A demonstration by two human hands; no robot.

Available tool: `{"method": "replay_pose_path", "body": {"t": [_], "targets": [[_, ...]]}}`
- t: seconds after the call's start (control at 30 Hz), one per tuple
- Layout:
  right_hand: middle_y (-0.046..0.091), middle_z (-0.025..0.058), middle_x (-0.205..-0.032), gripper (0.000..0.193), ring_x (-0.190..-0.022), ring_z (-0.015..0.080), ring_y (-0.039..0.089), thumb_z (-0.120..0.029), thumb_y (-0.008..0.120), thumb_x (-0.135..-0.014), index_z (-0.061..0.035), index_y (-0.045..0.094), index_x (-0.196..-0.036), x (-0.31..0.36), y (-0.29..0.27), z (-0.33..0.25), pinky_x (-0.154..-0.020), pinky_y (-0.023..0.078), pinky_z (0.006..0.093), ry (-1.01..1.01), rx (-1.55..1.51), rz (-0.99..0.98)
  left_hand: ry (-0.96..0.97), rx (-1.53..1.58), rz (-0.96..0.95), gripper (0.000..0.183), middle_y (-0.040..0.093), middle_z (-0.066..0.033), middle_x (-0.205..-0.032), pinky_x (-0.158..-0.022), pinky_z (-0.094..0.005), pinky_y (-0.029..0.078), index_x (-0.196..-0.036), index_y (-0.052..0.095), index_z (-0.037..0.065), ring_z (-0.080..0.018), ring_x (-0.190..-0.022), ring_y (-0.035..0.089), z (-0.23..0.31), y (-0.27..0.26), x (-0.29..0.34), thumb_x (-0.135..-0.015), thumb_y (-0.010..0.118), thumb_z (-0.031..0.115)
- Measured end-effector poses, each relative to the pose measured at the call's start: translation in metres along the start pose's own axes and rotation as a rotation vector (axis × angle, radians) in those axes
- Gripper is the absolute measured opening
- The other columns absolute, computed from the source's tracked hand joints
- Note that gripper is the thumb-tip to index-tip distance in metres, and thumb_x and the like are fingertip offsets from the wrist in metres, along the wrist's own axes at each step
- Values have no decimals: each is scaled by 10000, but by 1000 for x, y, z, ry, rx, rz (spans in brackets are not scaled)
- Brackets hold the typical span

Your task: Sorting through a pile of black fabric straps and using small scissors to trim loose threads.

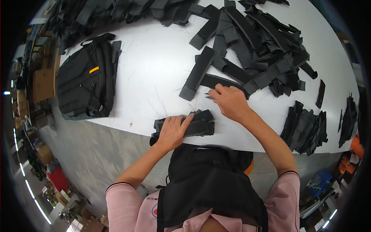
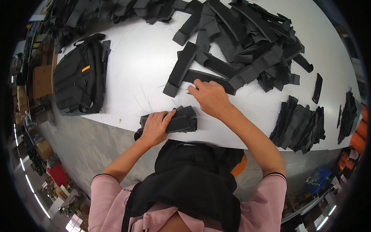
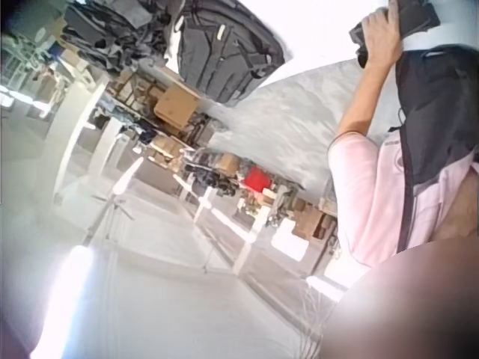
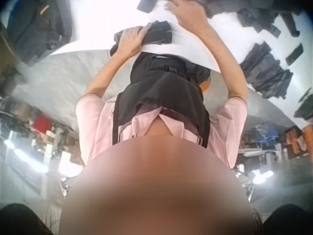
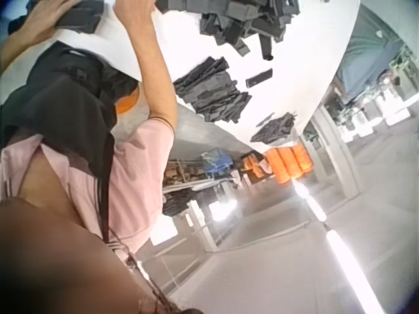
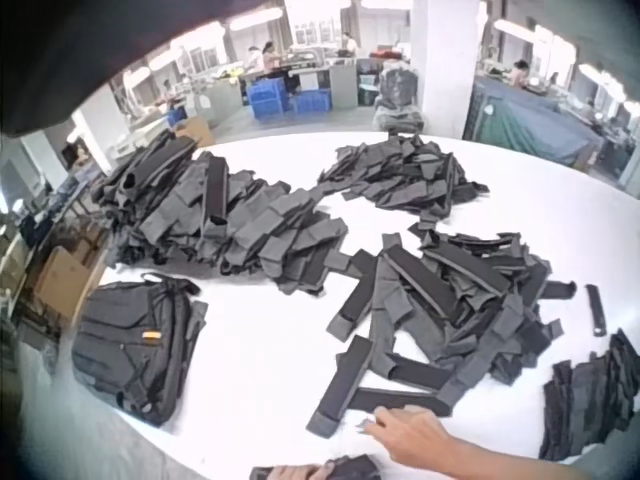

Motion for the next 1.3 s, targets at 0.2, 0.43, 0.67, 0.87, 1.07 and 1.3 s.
{"method": "replay_pose_path", "body": {"t": [0.2,0.43,0.67,0.87,1.07,1.3], "targets": [[519,10,-775,203,-663,162,552,-46,632,-655,-94,559,-839,-17,31,-19,-633,397,288,-346,58,-73,0,-28,4,757,521,-129,-1006,-795,-382,396,-1315,381,70,-295,-891,521,7,-2,2,-599,605,-37],[543,21,-776,180,-644,195,561,-69,634,-686,-85,572,-854,-5,31,-16,-641,419,308,-285,80,-118,-90,81,-116,787,545,-148,-1021,-818,-376,404,-1345,358,93,-310,-903,536,17,-20,11,-612,632,5],[523,-2,-713,288,-613,76,457,-137,694,-764,-33,568,-1001,35,56,22,-569,404,235,734,-1157,249,-479,918,168,699,605,-179,-1056,-822,-372,489,-1295,386,28,-308,-882,614,-26,-66,-10,-649,644,96],[601,74,-793,275,-672,174,584,-217,661,-794,-59,567,-999,-1,62,7,-622,452,304,898,-1002,243,-615,1553,192,542,628,-225,-969,-715,-340,548,-1120,492,-105,-251,-792,648,-49,-106,-80,-638,600,120],[567,44,-860,255,-687,232,593,-145,655,-778,-104,537,-1000,-16,11,-5,-610,460,322,565,-537,329,-685,1418,186,601,623,-242,-949,-709,-341,549,-1139,469,-107,-271,-789,648,-70,-92,-44,-598,609,114],[563,52,-900,225,-681,292,596,-121,655,-756,-90,544,-949,-65,9,-23,-595,469,369,323,-299,203,-731,1448,210,584,622,-246,-932,-710,-359,550,-1116,478,-121,-272,-771,649,-67,-105,-41,-589,595,102]]}}
Point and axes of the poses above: each hand's wrist, its own x-axis away from the middle knuckle, its own y-axis out of the palm, z = x × y, the point moved 5 cm from there along -x, towards the middle knuckle
